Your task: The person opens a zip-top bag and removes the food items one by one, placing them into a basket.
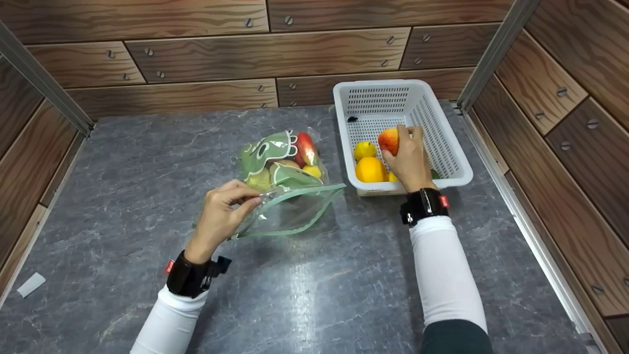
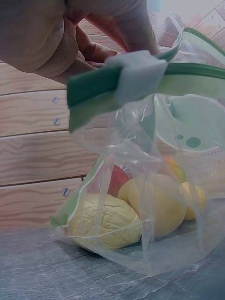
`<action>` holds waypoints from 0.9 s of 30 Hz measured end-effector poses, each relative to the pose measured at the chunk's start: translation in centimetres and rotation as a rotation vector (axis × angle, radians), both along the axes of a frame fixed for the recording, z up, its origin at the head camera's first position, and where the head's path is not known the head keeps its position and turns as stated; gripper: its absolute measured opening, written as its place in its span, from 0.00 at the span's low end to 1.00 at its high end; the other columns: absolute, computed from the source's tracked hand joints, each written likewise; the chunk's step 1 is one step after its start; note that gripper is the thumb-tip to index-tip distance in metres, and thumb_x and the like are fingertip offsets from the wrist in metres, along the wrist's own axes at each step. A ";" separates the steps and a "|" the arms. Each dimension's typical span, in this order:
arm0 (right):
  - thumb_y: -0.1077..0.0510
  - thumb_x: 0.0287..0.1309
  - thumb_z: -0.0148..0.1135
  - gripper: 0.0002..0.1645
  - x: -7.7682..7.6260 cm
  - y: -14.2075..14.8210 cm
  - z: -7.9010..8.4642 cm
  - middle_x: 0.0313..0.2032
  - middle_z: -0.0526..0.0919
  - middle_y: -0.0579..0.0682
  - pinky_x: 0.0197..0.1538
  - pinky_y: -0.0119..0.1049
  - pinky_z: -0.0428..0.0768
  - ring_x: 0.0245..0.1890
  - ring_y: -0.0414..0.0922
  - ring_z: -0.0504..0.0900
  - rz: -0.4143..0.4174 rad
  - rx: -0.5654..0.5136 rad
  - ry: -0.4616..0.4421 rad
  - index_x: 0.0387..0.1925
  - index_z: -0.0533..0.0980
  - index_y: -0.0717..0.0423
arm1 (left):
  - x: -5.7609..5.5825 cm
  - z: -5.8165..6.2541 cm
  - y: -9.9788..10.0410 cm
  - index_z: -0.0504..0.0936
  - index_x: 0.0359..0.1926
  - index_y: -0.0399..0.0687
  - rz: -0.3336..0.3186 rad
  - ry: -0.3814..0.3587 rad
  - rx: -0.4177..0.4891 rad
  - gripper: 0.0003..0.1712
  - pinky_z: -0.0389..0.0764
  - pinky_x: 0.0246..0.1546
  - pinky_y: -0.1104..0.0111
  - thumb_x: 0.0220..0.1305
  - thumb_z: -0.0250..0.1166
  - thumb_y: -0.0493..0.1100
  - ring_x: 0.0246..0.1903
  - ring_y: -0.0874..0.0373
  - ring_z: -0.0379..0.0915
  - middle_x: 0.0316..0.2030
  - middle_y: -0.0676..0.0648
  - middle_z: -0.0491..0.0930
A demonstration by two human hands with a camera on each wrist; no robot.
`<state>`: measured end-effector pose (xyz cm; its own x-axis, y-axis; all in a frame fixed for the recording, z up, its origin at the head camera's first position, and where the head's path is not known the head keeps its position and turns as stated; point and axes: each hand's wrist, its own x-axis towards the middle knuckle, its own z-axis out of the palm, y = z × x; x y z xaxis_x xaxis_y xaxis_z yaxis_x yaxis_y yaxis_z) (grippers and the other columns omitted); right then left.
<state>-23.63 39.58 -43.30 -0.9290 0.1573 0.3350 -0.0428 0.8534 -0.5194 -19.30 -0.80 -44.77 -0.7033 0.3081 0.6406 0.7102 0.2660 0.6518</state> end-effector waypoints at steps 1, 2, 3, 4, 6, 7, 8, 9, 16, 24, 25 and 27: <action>0.63 0.59 0.71 0.41 -0.1 0.1 -0.1 0.60 0.64 0.77 0.69 0.65 0.65 0.60 0.72 0.67 0.000 0.009 -0.027 0.69 0.64 0.75 | 0.0 0.0 0.0 0.90 0.35 0.39 -0.001 0.000 -0.001 0.04 0.84 0.34 0.69 0.58 0.75 0.32 0.30 0.55 0.80 0.32 0.45 0.85; 0.62 0.60 0.70 0.42 -0.2 0.2 -0.2 0.60 0.63 0.77 0.69 0.65 0.65 0.59 0.72 0.67 -0.002 0.018 -0.059 0.69 0.63 0.75 | 0.0 0.0 0.0 0.90 0.35 0.39 -0.003 0.000 0.000 0.04 0.84 0.34 0.68 0.58 0.75 0.32 0.30 0.55 0.81 0.32 0.45 0.85; 0.61 0.61 0.70 0.42 -0.3 0.3 -0.3 0.61 0.63 0.78 0.69 0.66 0.65 0.60 0.72 0.67 -0.002 0.028 -0.092 0.70 0.61 0.75 | 0.0 0.0 0.0 0.90 0.35 0.39 -0.004 -0.001 0.001 0.04 0.84 0.34 0.68 0.58 0.75 0.32 0.30 0.55 0.81 0.32 0.45 0.85; 0.60 0.62 0.69 0.43 -0.4 0.5 -0.4 0.62 0.62 0.78 0.69 0.66 0.65 0.60 0.72 0.67 -0.003 0.039 -0.123 0.70 0.60 0.75 | 0.0 -0.1 0.0 0.90 0.35 0.39 -0.005 -0.002 0.001 0.04 0.85 0.34 0.68 0.58 0.75 0.31 0.30 0.55 0.81 0.32 0.45 0.85; 0.58 0.63 0.68 0.44 -0.5 0.6 -0.4 0.63 0.62 0.79 0.69 0.66 0.65 0.61 0.72 0.67 -0.006 0.050 -0.182 0.71 0.59 0.74 | 0.0 -0.1 0.0 0.90 0.35 0.39 -0.006 -0.006 0.002 0.04 0.85 0.34 0.68 0.58 0.75 0.31 0.30 0.55 0.81 0.33 0.45 0.85; 0.58 0.63 0.68 0.44 -0.6 0.7 -0.5 0.64 0.62 0.78 0.70 0.67 0.64 0.61 0.72 0.66 -0.007 0.052 -0.207 0.71 0.58 0.74 | 0.0 -0.1 0.0 0.90 0.35 0.38 -0.007 -0.008 0.002 0.04 0.85 0.34 0.68 0.58 0.75 0.31 0.30 0.55 0.81 0.33 0.45 0.85; 0.58 0.63 0.68 0.44 -0.7 0.7 -0.5 0.65 0.62 0.78 0.70 0.67 0.64 0.62 0.72 0.66 -0.006 0.051 -0.229 0.71 0.58 0.74 | 0.0 -0.1 0.0 0.90 0.36 0.38 -0.008 -0.009 0.003 0.04 0.85 0.35 0.68 0.58 0.75 0.31 0.31 0.55 0.81 0.33 0.45 0.85; 0.58 0.63 0.67 0.44 -0.8 0.7 -0.5 0.65 0.62 0.78 0.71 0.66 0.63 0.63 0.72 0.66 -0.005 0.049 -0.248 0.71 0.58 0.74 | 0.0 -0.1 0.0 0.90 0.36 0.39 -0.009 -0.011 0.004 0.04 0.85 0.35 0.68 0.58 0.75 0.31 0.31 0.55 0.81 0.33 0.45 0.85; 0.58 0.64 0.66 0.39 -1.3 0.5 -0.4 0.60 0.66 0.78 0.68 0.67 0.64 0.59 0.70 0.67 0.025 0.065 -0.319 0.66 0.60 0.79 | -0.1 0.0 0.0 0.90 0.36 0.39 -0.009 -0.009 0.006 0.04 0.85 0.35 0.68 0.58 0.75 0.32 0.31 0.55 0.81 0.34 0.45 0.86; 0.60 0.66 0.62 0.23 -1.3 0.5 -0.8 0.52 0.69 0.77 0.57 0.67 0.73 0.51 0.69 0.70 0.066 0.145 -0.312 0.53 0.70 0.76 | 0.0 0.0 -0.1 0.91 0.35 0.40 0.011 0.011 -0.014 0.03 0.82 0.32 0.69 0.59 0.75 0.33 0.29 0.57 0.79 0.32 0.46 0.85; 0.60 0.67 0.62 0.22 -1.3 0.6 -0.8 0.51 0.70 0.77 0.57 0.67 0.73 0.51 0.70 0.70 0.074 0.156 -0.315 0.52 0.70 0.76 | 0.0 0.1 -0.1 0.91 0.35 0.40 0.012 0.011 -0.016 0.03 0.82 0.32 0.69 0.59 0.75 0.33 0.29 0.58 0.79 0.32 0.46 0.85; 0.61 0.67 0.61 0.21 -1.4 0.6 -0.9 0.50 0.72 0.78 0.58 0.69 0.72 0.51 0.71 0.72 0.078 0.169 -0.326 0.51 0.70 0.76 | 0.0 0.0 -0.1 0.91 0.35 0.39 0.012 0.008 -0.015 0.03 0.83 0.32 0.69 0.59 0.75 0.33 0.29 0.58 0.79 0.32 0.46 0.85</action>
<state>-25.08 40.17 -44.19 -0.9982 0.0492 0.0352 0.0328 0.9290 -0.3685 -19.30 -0.90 -44.72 -0.7021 0.3097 0.6412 0.7119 0.2844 0.6421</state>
